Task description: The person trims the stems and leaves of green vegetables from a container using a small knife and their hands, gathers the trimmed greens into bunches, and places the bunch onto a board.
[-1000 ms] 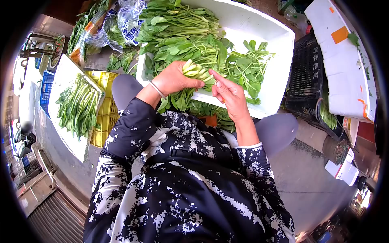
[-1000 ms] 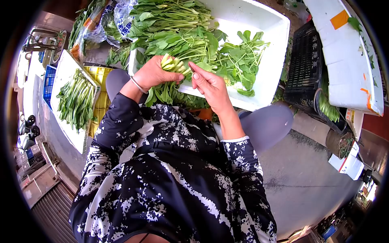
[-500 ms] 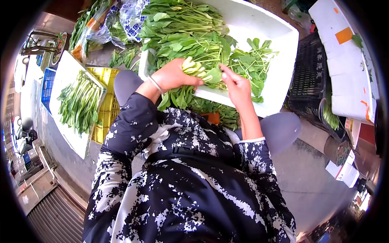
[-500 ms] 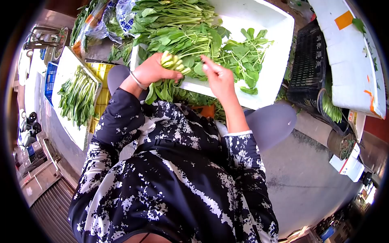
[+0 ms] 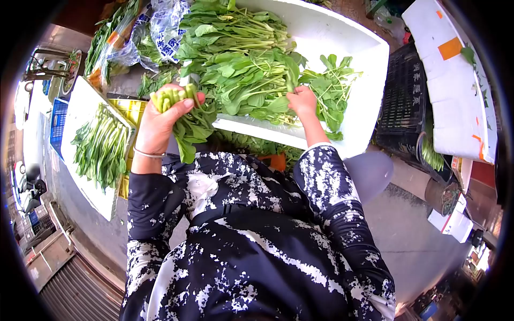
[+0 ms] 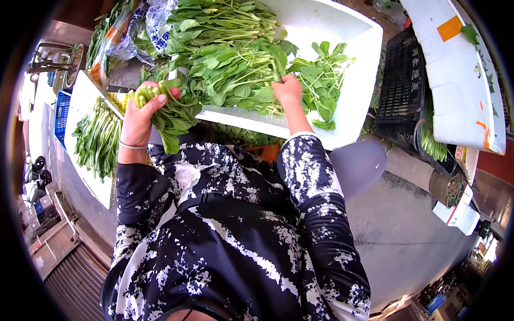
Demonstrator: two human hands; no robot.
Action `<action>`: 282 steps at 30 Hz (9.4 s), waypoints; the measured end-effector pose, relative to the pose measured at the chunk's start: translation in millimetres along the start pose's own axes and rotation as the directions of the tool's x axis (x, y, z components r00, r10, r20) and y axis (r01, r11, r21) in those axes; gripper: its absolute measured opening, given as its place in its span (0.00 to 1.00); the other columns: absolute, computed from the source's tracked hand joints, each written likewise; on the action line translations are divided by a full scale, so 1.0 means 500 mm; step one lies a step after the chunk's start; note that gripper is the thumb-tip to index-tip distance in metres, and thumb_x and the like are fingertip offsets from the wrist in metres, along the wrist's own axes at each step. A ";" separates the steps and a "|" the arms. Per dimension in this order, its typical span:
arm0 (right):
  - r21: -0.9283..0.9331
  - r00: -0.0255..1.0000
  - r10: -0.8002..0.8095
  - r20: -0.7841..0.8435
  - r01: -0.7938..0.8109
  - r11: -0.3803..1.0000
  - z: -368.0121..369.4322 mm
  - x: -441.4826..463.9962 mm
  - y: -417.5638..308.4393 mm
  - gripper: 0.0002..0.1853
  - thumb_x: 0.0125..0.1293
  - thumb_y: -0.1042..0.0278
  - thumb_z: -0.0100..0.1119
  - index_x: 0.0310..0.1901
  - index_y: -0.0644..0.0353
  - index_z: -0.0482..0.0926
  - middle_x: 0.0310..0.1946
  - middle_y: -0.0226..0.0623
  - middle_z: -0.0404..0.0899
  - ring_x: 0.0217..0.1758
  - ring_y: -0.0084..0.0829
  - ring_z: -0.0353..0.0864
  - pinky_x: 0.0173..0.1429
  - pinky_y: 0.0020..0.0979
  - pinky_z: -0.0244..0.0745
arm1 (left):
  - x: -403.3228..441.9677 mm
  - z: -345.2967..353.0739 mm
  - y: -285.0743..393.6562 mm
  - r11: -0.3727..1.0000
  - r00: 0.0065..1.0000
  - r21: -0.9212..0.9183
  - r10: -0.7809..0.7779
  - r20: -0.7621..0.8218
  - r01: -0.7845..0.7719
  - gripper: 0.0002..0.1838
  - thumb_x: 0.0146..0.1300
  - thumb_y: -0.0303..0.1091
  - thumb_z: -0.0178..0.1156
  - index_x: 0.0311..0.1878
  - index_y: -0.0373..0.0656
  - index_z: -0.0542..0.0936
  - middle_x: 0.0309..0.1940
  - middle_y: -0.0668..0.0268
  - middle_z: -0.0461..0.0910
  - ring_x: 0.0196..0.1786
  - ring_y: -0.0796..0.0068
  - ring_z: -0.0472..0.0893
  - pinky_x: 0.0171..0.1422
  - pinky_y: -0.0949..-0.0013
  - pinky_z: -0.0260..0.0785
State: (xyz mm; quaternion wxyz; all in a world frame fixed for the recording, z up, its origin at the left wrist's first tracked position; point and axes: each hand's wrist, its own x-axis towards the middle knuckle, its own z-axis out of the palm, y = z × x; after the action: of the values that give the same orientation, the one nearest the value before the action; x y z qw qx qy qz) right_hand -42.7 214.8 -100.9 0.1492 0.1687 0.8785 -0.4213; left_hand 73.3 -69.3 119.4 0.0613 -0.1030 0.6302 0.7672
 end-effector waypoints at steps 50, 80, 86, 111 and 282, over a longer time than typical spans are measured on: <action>0.782 0.988 -0.114 0.100 -0.007 0.624 -0.131 -0.259 -0.095 0.09 0.54 0.74 0.63 0.37 0.65 0.76 0.27 0.32 0.78 0.26 0.20 0.77 0.24 0.17 0.65 | 0.137 0.213 -0.129 0.725 0.933 0.641 0.007 0.359 -0.251 0.17 0.43 0.29 0.70 0.37 0.37 0.78 0.30 0.66 0.81 0.33 0.82 0.77 0.40 0.75 0.70; 0.565 0.830 -0.445 0.335 0.201 0.800 -0.163 -0.209 -0.208 0.11 0.58 0.63 0.61 0.36 0.62 0.77 0.19 0.24 0.71 0.17 0.14 0.64 0.20 0.16 0.60 | 0.163 0.104 -0.124 0.768 0.907 -0.556 -0.077 0.415 0.320 0.14 0.53 0.29 0.58 0.44 0.42 0.72 0.42 0.58 0.75 0.36 0.66 0.78 0.43 0.63 0.73; 0.638 0.906 -0.391 -0.162 0.399 0.659 -0.267 -0.191 -0.224 0.11 0.55 0.64 0.64 0.34 0.62 0.79 0.18 0.24 0.72 0.18 0.14 0.67 0.20 0.15 0.61 | 0.171 0.058 -0.153 0.553 0.891 -0.798 0.202 0.407 0.240 0.10 0.50 0.34 0.62 0.37 0.53 0.76 0.37 0.76 0.80 0.30 0.80 0.75 0.37 0.72 0.62; 0.688 0.948 0.272 0.166 -0.309 0.657 0.023 0.012 -0.119 0.12 0.54 0.63 0.64 0.32 0.62 0.74 0.18 0.34 0.75 0.14 0.20 0.71 0.12 0.20 0.53 | 0.029 -0.090 -0.074 0.878 0.986 -0.455 -0.093 0.141 0.148 0.11 0.59 0.33 0.55 0.44 0.43 0.70 0.24 0.71 0.66 0.26 0.75 0.71 0.42 0.61 0.71; 0.740 0.954 -0.272 0.129 0.090 0.667 -0.183 -0.284 -0.107 0.19 0.55 0.68 0.64 0.46 0.68 0.75 0.30 0.31 0.79 0.28 0.15 0.72 0.30 0.17 0.67 | 0.121 0.225 -0.140 0.972 0.918 0.065 -0.234 0.320 0.225 0.13 0.44 0.21 0.65 0.36 0.37 0.78 0.30 0.69 0.80 0.32 0.79 0.77 0.39 0.75 0.70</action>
State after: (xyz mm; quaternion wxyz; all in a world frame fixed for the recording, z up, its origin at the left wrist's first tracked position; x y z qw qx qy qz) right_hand 51.1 231.4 48.5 0.1269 0.0759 0.6288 -0.7634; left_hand 21.0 52.7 59.1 0.2551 -0.0472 0.6054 0.7524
